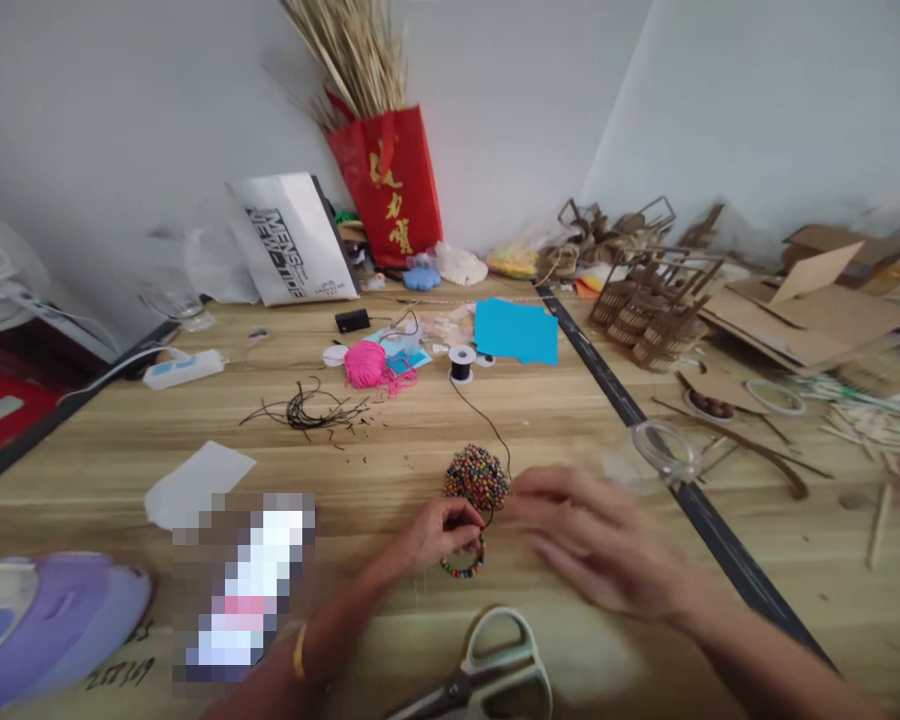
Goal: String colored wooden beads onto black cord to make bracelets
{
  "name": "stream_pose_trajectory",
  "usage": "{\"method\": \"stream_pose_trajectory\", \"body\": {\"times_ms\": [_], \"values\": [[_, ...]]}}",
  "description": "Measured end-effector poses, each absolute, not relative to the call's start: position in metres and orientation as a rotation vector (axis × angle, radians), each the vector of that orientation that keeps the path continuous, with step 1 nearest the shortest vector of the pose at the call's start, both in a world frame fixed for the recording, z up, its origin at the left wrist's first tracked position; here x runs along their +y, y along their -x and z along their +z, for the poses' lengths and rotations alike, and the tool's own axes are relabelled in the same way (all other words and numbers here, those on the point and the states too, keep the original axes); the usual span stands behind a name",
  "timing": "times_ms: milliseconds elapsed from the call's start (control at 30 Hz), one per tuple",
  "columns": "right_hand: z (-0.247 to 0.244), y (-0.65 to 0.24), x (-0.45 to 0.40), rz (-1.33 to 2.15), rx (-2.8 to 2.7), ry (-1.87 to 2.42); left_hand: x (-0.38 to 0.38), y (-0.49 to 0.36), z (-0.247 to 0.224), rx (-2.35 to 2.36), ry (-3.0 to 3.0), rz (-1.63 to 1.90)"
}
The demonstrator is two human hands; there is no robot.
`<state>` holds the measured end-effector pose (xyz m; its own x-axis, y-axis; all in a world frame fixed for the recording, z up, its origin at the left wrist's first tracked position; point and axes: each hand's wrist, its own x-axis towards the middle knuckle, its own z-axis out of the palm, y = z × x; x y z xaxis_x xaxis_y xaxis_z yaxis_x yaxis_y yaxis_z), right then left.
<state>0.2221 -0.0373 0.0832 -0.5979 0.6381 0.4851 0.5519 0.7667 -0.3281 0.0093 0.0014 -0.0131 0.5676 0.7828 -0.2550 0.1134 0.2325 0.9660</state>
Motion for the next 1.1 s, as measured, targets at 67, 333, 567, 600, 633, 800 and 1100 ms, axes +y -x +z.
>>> {"method": "stream_pose_trajectory", "body": {"times_ms": [67,333,567,600,633,800,1100], "values": [[0.076,-0.209,-0.029,0.16,-2.511,0.828,0.001,-0.008,-0.012,0.864,-1.282,0.568],[0.014,-0.196,-0.015,0.276,-2.6,0.86,0.002,-0.008,-0.013,0.862,-1.261,0.583],[0.007,-0.205,-0.016,0.345,-2.534,0.901,0.003,-0.008,-0.012,0.892,-1.264,0.579],[0.005,-0.205,-0.016,0.341,-2.521,0.901,0.003,-0.008,-0.012,0.888,-1.269,0.576],[0.003,-0.205,-0.016,0.332,-2.507,0.901,0.004,-0.007,-0.013,0.881,-1.273,0.573],[-0.009,-0.204,-0.014,0.372,-2.389,0.926,0.006,-0.005,-0.011,0.848,-1.287,0.558],[-0.015,-0.204,-0.012,0.454,-2.308,0.919,0.006,-0.005,-0.012,0.863,-1.262,0.56]]}}
